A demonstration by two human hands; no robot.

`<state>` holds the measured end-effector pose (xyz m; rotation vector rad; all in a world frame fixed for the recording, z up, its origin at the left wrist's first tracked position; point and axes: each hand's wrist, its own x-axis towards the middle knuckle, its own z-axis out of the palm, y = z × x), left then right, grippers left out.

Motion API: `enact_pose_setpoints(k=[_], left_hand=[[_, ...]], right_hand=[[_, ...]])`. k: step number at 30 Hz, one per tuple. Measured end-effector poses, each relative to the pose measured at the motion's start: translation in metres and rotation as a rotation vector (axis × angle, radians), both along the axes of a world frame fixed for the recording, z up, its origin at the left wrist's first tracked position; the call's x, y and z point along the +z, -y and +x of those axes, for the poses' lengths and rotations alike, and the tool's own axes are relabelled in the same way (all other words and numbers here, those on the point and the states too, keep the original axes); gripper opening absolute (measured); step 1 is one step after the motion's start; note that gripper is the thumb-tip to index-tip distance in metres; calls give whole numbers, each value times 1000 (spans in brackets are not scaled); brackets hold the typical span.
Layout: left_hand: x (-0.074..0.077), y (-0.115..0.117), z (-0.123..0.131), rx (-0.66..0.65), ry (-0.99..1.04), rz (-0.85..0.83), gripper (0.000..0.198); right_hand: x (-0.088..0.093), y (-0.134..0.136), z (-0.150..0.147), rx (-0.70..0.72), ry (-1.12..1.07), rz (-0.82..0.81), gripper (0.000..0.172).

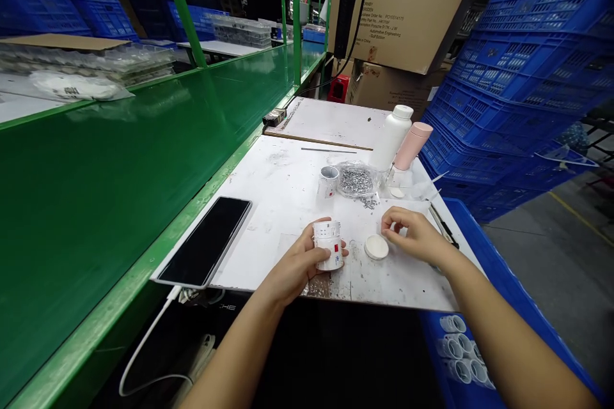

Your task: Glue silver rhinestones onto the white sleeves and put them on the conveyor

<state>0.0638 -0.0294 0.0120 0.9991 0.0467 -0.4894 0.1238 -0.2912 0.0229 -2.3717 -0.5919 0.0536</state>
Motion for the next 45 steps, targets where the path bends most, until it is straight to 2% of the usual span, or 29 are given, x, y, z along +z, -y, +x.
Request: enact_pose_setpoints(k=[3,11,29,35,38,40,42,45], left_hand=[[-2,0,0,-6,11,-14,62],[-6,-1,0,-29,13,-43,61],[0,1,-1,12,-8,-19,60],[-3,0,0,4,5,-31,64],[-6,-2,-1,-10,25,-40,67],[-9,-2,-1,-21,56,-29,66],[-11,-2,-2,-28,129,-22,66],[-16,-3,-4,-40,293,-64,70]], right_hand=[[-4,-2,-9,71,-8,-4,11],[-8,-6,-9,107,-10,-95,15],[-6,-9,-8,104,-8,-154,16],[-5,-8,-7,106,-7,-139,16],[4,-10,-14,74,42,-77,14],[13,-16,-24,-2,80,8,11],[20,-28,-40,-106,72,175,8],[19,-57,-64,-162,-70,548,9]])
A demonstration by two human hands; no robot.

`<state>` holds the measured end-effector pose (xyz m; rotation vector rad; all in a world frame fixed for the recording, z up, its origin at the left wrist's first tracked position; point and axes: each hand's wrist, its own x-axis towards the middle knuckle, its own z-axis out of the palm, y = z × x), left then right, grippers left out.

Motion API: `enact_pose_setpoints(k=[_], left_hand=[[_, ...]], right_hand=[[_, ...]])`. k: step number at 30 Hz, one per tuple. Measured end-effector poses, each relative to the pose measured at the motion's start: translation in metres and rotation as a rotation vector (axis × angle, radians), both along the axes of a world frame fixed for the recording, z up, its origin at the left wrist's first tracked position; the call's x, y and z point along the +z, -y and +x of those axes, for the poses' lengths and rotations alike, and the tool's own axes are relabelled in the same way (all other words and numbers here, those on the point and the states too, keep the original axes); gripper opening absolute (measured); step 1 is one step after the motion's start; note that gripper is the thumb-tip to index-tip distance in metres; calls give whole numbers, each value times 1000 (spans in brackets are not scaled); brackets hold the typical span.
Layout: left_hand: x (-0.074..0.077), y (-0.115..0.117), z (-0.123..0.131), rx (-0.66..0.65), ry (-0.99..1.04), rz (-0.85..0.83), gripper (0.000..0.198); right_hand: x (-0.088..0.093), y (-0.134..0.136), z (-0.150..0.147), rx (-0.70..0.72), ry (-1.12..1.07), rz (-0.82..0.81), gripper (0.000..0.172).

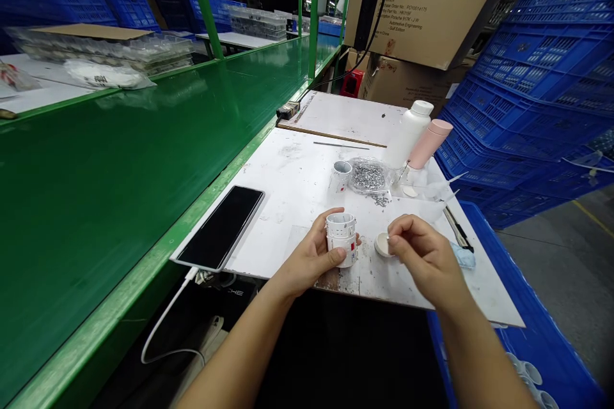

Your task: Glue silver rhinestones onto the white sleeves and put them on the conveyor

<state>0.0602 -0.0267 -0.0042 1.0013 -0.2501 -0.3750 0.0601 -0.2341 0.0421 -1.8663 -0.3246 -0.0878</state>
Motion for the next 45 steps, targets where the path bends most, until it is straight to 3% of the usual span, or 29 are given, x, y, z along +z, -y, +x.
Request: enact_pose_setpoints(k=[4,9,22,37,45], left_hand=[[-4,-1,-2,-51,155,-80,69],[-3,-4,-6,-87,197,-109,65],[-2,-3,-10,-91,196,-51,63],[-1,-2,-11,-129,251,60,59],[-1,-3,-12,-133,234,64,61]], right_hand=[[-15,-39,-18,-34,-99,371,12],[-23,-55,-22,-36,-169,518,12],[-21,-47,-24,18,-135,439,10],[-26,-39,-25,31,-239,593,20],[-27,-41,-27,4,-209,570,19]])
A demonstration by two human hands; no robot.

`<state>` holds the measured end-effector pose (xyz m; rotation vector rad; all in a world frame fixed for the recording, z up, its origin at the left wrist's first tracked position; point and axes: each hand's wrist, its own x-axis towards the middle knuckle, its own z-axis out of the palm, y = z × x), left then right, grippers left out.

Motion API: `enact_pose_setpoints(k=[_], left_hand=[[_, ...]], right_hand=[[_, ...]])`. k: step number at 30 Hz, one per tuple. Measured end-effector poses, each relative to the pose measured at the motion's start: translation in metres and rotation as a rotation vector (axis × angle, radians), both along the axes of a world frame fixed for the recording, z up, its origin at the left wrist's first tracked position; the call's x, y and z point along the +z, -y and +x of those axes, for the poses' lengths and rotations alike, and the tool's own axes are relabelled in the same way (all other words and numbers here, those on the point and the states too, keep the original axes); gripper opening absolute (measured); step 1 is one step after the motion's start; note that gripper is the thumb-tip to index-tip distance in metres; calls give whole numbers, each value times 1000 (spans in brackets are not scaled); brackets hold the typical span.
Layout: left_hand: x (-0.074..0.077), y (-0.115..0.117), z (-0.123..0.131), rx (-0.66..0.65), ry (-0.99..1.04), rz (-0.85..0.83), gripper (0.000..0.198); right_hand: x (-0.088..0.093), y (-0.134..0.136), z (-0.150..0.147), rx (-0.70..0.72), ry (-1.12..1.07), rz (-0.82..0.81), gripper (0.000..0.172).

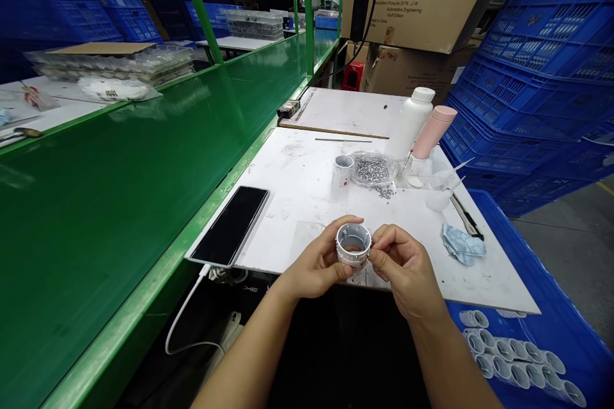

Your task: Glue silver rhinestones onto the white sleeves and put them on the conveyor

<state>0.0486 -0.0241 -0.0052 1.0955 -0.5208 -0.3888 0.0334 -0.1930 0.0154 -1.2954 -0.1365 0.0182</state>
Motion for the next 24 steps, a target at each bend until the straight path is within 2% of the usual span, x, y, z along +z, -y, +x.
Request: enact_pose_setpoints(k=[12,15,18,20,22,24], left_hand=[[-2,1,-2,10,-41,-52,67],[-2,1,0,-1,-28,-83,68],[-3,0,4,55,-38,-105,68],[-3,0,7,133,-84,-118,71],[-2,0,10,194,-153,-126,76],[-1,0,12,214,-213,-128,80]], right_hand=[[1,-2,-4,12,23,-20,16],[4,10,-4,-51,66,-89,13],[19,38,9,-219,171,-344,8],[31,61,30,-321,243,-666,9],[37,78,59,-269,309,-963,11],[34,87,89,-104,328,-1153,13]])
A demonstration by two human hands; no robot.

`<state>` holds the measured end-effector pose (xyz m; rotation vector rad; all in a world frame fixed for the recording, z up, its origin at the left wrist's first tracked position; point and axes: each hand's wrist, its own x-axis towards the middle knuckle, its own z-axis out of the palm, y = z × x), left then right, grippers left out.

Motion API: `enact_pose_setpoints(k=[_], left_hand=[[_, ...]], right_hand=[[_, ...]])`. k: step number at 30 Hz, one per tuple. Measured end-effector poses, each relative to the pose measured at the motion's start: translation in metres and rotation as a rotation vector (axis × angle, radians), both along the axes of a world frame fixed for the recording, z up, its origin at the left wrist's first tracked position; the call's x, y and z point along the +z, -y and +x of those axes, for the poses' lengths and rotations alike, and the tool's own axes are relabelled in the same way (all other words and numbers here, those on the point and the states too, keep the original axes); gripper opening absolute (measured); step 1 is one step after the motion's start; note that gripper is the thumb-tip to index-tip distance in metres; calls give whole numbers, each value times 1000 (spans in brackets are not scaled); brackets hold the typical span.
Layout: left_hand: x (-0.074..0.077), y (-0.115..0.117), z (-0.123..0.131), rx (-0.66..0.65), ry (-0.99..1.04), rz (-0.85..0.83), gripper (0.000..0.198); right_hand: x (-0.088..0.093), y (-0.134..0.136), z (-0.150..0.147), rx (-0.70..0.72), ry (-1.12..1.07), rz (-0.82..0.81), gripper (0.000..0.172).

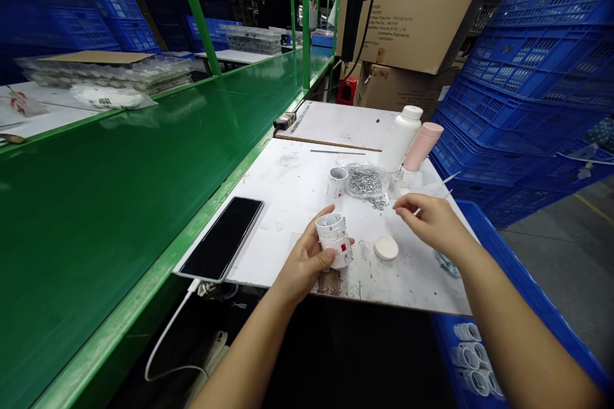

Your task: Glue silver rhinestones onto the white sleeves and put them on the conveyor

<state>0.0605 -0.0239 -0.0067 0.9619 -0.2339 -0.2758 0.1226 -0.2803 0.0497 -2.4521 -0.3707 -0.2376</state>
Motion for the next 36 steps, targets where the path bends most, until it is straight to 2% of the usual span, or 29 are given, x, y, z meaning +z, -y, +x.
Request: enact_pose_setpoints(k=[2,4,8,12,25,32,36], left_hand=[[1,0,1,7,-32,-9,81],[1,0,0,17,-43,-27,81],[0,0,-1,16,-51,-30,78],[1,0,-1,2,-58,-25,77],[0,0,0,-28,-32,5,73],[1,1,1,-29,-44,-16,73],[0,1,1,-34,-46,-19,73]], right_hand=[[-11,2,25,38,-61,-131,15],[-24,0,40,54,-102,-168,16],[-45,-4,47,88,-109,-143,17],[-53,-3,48,170,-49,-88,23],[-58,4,48,142,-63,-57,14],[-55,7,42,191,-30,-90,17],[-49,7,36,130,-165,9,10]])
